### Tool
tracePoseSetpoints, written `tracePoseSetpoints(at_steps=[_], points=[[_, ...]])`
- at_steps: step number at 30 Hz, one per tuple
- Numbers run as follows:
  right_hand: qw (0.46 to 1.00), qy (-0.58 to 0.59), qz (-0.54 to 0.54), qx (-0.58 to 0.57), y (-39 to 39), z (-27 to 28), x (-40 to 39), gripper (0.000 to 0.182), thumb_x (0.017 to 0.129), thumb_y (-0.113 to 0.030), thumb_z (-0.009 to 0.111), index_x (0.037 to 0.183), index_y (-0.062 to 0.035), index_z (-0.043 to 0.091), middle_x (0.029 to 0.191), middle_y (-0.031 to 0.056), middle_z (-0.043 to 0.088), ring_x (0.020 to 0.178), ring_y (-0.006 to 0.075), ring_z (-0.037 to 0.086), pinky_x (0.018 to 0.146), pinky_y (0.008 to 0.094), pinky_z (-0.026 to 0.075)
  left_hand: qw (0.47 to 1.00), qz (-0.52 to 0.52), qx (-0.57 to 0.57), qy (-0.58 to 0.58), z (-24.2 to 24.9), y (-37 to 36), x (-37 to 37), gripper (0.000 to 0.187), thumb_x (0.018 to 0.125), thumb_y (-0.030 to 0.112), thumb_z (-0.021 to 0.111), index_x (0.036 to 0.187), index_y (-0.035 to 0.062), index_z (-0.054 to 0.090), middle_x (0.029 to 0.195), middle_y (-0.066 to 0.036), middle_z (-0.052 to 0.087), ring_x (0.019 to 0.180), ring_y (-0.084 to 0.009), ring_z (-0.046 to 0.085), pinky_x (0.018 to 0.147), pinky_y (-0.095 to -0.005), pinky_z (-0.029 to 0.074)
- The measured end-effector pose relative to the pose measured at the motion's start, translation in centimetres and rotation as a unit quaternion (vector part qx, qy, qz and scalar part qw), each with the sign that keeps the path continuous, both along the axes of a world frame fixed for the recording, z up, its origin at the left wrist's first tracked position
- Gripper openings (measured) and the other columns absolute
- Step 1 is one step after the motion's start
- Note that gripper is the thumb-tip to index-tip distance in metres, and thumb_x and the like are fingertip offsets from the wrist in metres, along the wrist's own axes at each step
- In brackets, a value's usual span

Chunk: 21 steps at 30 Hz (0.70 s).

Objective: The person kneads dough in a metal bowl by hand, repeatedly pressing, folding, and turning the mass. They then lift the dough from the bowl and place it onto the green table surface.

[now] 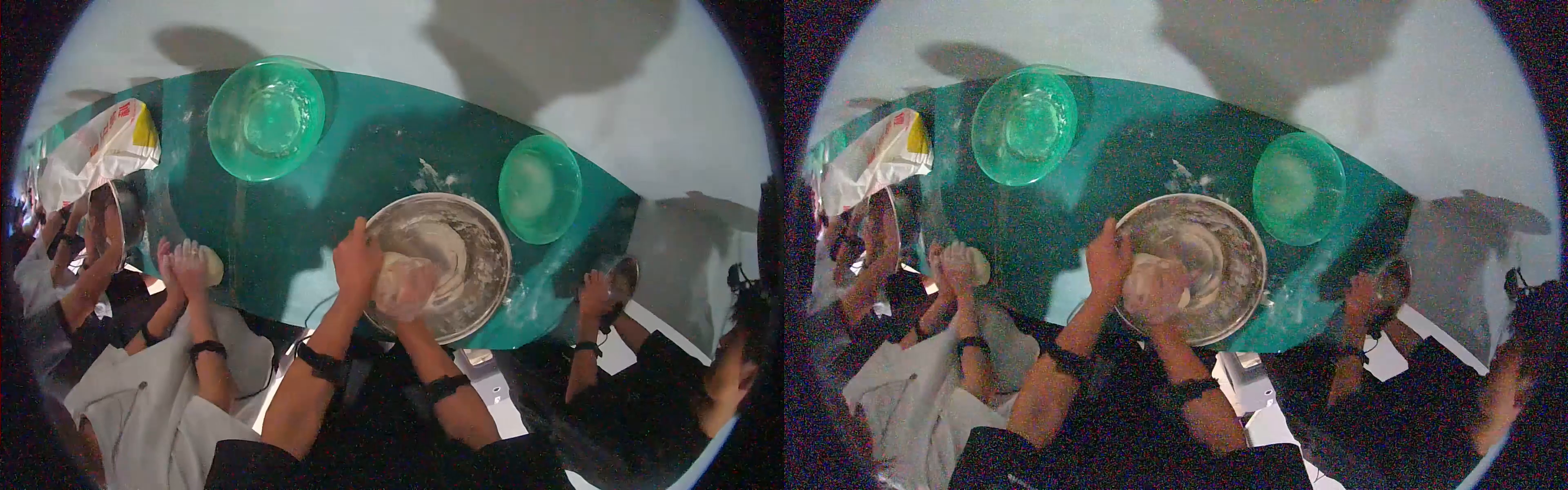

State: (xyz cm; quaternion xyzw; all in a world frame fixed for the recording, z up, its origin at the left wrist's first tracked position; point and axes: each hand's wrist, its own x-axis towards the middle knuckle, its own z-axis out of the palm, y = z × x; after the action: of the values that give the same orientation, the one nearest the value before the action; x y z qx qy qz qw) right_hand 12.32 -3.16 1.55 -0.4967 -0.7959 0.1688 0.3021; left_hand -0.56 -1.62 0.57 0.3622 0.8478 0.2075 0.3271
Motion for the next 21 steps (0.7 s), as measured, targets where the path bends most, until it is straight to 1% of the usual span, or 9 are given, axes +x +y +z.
tracePoseSetpoints(at_steps=[1, 4, 6, 7, 9, 11, 13, 19, 21], points=[[1.000, -0.009, 0.020, 0.004, 0.1, -0.4, -0.5, 0.022, 0.083, -0.028, 0.068, 0.096, -0.0111, 0.064, 0.103, 0.0154, 0.064, 0.095, 0.0389, 0.063, 0.088, 0.0542, 0.048, 1.000, -0.003, 0.006, 0.017, 0.0, 0.1, 0.2, 0.026, 0.089, 0.018, 0.066, 0.108, 0.0057, 0.055, 0.095, -0.023, 0.070, 0.083, -0.0450, 0.068, 0.070, -0.0545, 0.053], [0.999, -0.019, 0.002, 0.033, 1.3, -0.7, -0.7, 0.015, 0.079, -0.017, 0.064, 0.091, -0.0085, 0.064, 0.093, 0.0143, 0.058, 0.087, 0.0350, 0.056, 0.076, 0.0488, 0.046, 0.999, -0.018, 0.000, 0.044, 0.5, 0.6, 0.5, 0.025, 0.089, 0.019, 0.066, 0.106, 0.0052, 0.055, 0.096, -0.023, 0.070, 0.082, -0.0448, 0.068, 0.069, -0.0538, 0.053], [0.998, -0.046, 0.012, 0.035, 1.7, -2.0, 0.1, 0.017, 0.078, -0.017, 0.065, 0.092, -0.0076, 0.063, 0.095, 0.0156, 0.058, 0.088, 0.0356, 0.057, 0.076, 0.0500, 0.046, 0.999, -0.015, -0.034, 0.033, 0.9, 0.9, 0.7, 0.025, 0.088, 0.018, 0.067, 0.106, 0.0050, 0.056, 0.096, -0.023, 0.070, 0.082, -0.0448, 0.067, 0.068, -0.0534, 0.053], [0.998, -0.055, 0.019, 0.035, 1.9, -2.8, 0.3, 0.019, 0.078, -0.017, 0.066, 0.093, -0.0072, 0.062, 0.097, 0.0162, 0.058, 0.089, 0.0359, 0.057, 0.075, 0.0505, 0.046, 0.999, -0.008, -0.017, 0.029, 0.7, 0.8, 0.8, 0.025, 0.088, 0.018, 0.067, 0.106, 0.0047, 0.056, 0.095, -0.023, 0.070, 0.082, -0.0447, 0.067, 0.067, -0.0531, 0.053], [0.989, -0.042, 0.004, 0.139, 2.9, -5.6, 0.4, 0.019, 0.079, -0.015, 0.068, 0.095, -0.0065, 0.061, 0.098, 0.0170, 0.058, 0.089, 0.0368, 0.057, 0.076, 0.0509, 0.046, 0.999, 0.003, 0.021, 0.026, 0.5, 0.4, 0.7, 0.024, 0.088, 0.017, 0.068, 0.104, 0.0042, 0.056, 0.092, -0.023, 0.069, 0.081, -0.0444, 0.067, 0.066, -0.0526, 0.053], [0.991, -0.011, -0.006, 0.130, 5.2, -6.3, 0.4, 0.020, 0.080, -0.012, 0.069, 0.098, -0.0059, 0.060, 0.098, 0.0169, 0.059, 0.090, 0.0377, 0.058, 0.078, 0.0513, 0.046, 0.999, 0.005, 0.020, 0.031, 0.9, 0.6, 0.6, 0.023, 0.088, 0.016, 0.069, 0.104, 0.0038, 0.057, 0.090, -0.023, 0.069, 0.080, -0.0442, 0.067, 0.066, -0.0520, 0.053], [0.999, 0.040, -0.016, 0.021, 9.7, -4.0, 0.0, 0.021, 0.082, -0.009, 0.069, 0.101, -0.0054, 0.060, 0.098, 0.0159, 0.060, 0.092, 0.0385, 0.059, 0.081, 0.0519, 0.047, 0.999, 0.002, 0.032, 0.040, 0.8, 0.7, 1.2, 0.023, 0.088, 0.015, 0.069, 0.103, 0.0036, 0.057, 0.088, -0.023, 0.069, 0.079, -0.0441, 0.067, 0.066, -0.0515, 0.053], [0.990, 0.037, -0.103, 0.092, 10.5, -6.7, 0.1, 0.017, 0.086, -0.010, 0.069, 0.101, -0.0046, 0.064, 0.092, 0.0138, 0.062, 0.094, 0.0353, 0.061, 0.087, 0.0483, 0.048, 0.996, 0.000, 0.045, 0.078, 1.2, 1.0, 1.2, 0.024, 0.089, 0.016, 0.070, 0.106, 0.0053, 0.058, 0.086, -0.022, 0.069, 0.078, -0.0442, 0.067, 0.066, -0.0514, 0.052], [0.991, 0.032, -0.125, 0.022, 10.0, -5.7, 0.2, 0.015, 0.089, -0.015, 0.068, 0.101, -0.0065, 0.065, 0.095, 0.0148, 0.064, 0.095, 0.0358, 0.061, 0.090, 0.0472, 0.047, 0.993, 0.000, 0.062, 0.097, 1.3, 0.8, 1.5, 0.025, 0.090, 0.018, 0.069, 0.107, 0.0062, 0.056, 0.086, -0.021, 0.069, 0.079, -0.0443, 0.068, 0.067, -0.0529, 0.052]])
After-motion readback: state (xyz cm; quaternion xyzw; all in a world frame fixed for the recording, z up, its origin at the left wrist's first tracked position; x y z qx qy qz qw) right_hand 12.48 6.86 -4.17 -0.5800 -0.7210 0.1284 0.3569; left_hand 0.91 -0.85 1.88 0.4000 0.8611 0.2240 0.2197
